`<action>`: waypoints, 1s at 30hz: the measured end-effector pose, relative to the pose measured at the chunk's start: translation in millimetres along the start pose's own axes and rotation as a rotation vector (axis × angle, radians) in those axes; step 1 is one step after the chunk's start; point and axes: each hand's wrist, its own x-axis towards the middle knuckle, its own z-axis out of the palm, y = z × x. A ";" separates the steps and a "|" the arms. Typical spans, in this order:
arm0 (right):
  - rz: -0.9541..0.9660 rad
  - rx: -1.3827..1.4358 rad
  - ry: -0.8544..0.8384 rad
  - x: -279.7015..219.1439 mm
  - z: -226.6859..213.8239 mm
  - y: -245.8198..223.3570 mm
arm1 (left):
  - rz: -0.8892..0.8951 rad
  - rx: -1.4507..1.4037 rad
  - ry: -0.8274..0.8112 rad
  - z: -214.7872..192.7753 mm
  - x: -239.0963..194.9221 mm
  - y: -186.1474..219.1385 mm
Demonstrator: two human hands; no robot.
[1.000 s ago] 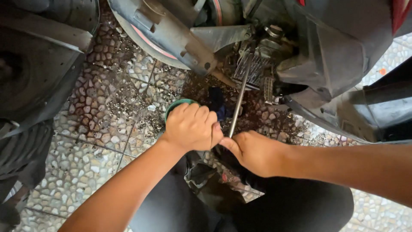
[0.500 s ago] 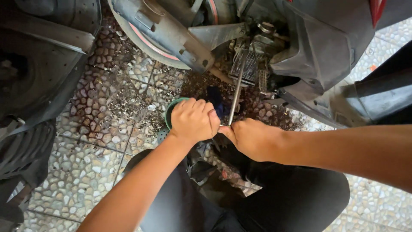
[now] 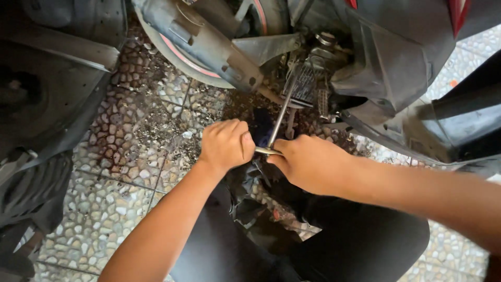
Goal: The person sits on the floor beside a red scooter and uses an L-shaped socket wrench to loosen and remove a bolt from the engine area, handling the removed bolt and a small metal part. They then reposition the wrench and continue turning bolts on the engine casing.
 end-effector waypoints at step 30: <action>-0.487 1.879 0.956 9.4 73.5 14.6 | -0.433 -0.210 -0.306 8.5 -3.8 61.3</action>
